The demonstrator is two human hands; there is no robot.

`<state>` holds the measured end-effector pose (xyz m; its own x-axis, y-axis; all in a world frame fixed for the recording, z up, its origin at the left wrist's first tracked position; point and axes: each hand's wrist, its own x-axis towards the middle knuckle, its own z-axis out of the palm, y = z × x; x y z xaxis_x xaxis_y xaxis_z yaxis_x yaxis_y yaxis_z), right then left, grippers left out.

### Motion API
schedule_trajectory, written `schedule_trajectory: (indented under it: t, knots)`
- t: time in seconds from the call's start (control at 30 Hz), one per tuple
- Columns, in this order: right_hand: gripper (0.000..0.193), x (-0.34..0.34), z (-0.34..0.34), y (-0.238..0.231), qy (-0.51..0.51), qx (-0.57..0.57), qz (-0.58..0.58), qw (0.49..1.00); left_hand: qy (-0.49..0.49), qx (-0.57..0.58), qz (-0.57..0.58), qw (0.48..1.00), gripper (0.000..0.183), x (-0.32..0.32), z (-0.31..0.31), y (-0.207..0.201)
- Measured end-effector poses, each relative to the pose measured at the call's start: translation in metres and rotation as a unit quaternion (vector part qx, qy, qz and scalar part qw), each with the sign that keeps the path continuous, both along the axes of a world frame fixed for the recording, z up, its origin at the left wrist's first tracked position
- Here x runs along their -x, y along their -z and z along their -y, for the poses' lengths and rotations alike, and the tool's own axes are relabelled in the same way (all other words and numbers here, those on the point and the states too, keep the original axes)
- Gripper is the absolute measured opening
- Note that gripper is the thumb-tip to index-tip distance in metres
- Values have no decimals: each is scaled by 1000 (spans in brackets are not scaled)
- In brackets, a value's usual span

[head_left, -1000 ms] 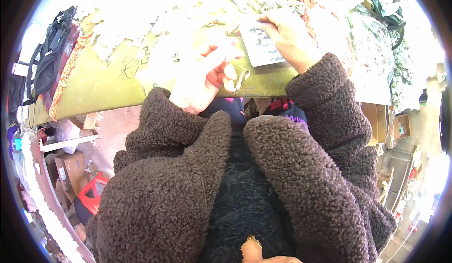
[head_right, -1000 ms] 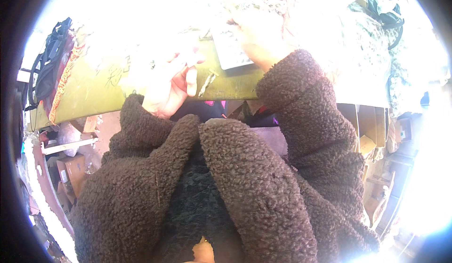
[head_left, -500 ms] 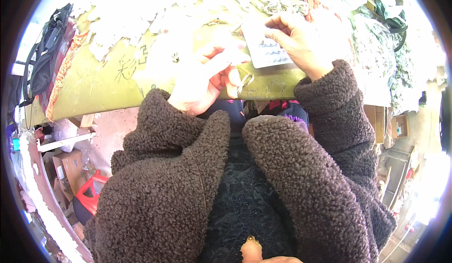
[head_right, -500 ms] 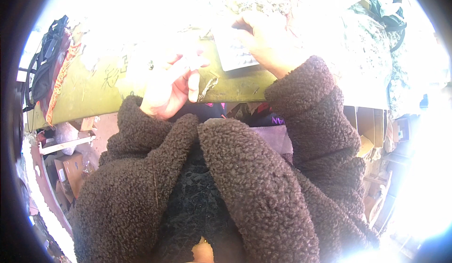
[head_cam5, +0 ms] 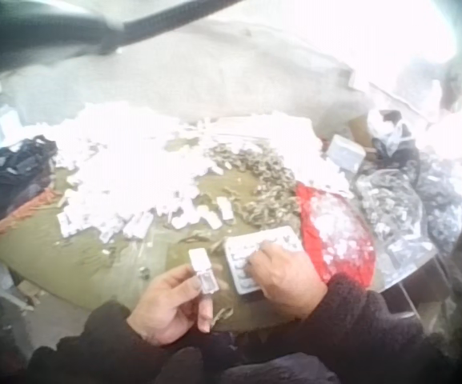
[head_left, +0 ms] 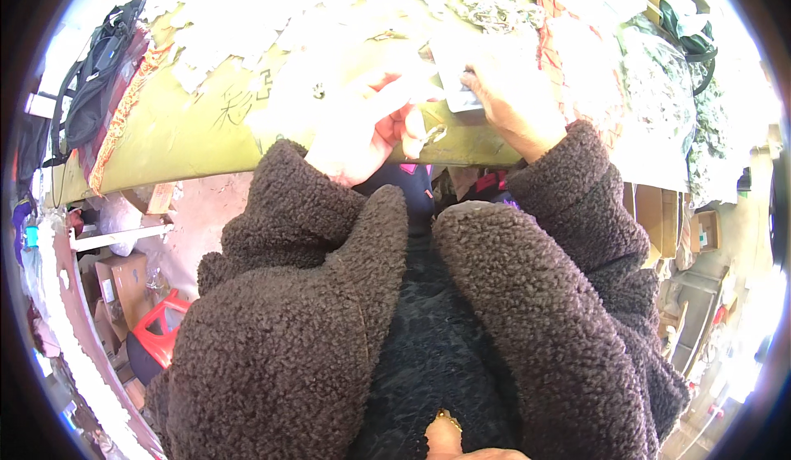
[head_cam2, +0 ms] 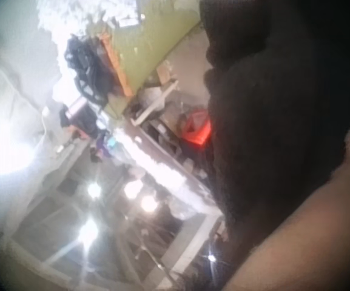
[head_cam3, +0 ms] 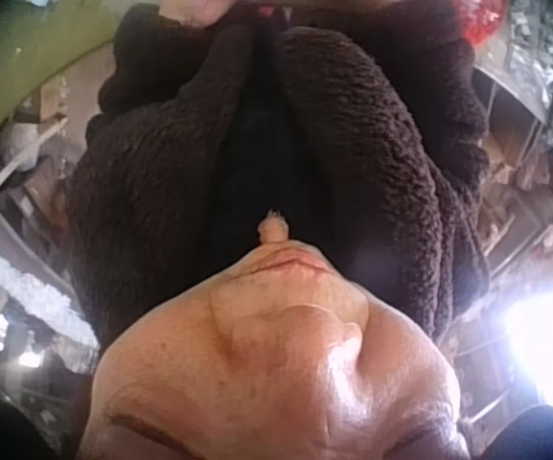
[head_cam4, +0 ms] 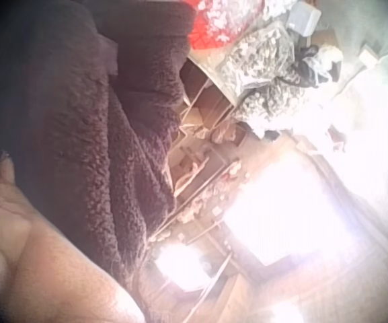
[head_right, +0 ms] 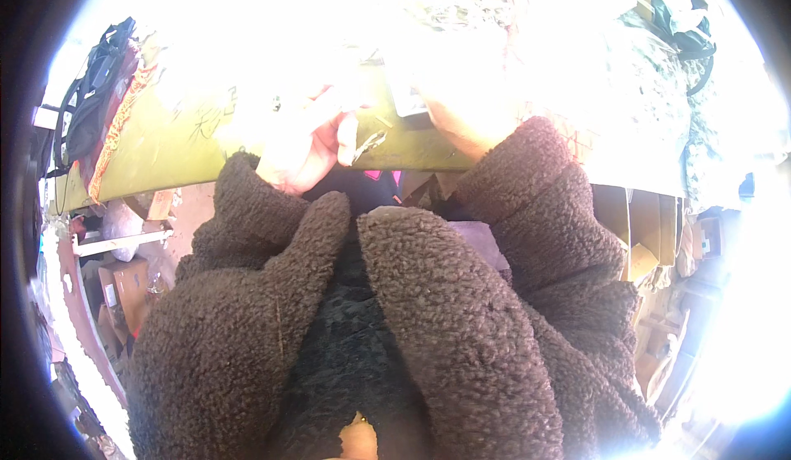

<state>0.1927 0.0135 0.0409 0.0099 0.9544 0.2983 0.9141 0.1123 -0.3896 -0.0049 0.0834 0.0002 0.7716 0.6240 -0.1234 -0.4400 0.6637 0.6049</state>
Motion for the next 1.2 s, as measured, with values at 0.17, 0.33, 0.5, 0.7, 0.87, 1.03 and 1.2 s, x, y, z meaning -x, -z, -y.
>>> schedule_trajectory:
  t: [0.17,0.33,0.5,0.7,0.87,1.03,1.2]
  knots:
    - [18,17,1,-15,-57,-85,-1,995,18,-4,14,1000,22,7,-2,-3]
    - [22,33,-2,-20,-148,-141,57,977,22,-22,39,999,22,6,-2,-4]
    - [23,40,-3,-17,-156,-139,-15,978,20,-38,-7,999,24,7,-2,-2]
    - [14,43,3,-20,-83,-41,-190,977,39,-30,0,999,27,7,-2,-1]
    - [20,44,1,-19,-30,67,-192,979,46,-19,14,999,21,9,-3,-1]
    - [25,57,10,-10,-47,27,-249,967,22,4,27,999,19,9,-1,-1]
    - [31,55,19,-15,-132,-82,-12,988,17,37,47,998,18,10,1,-4]
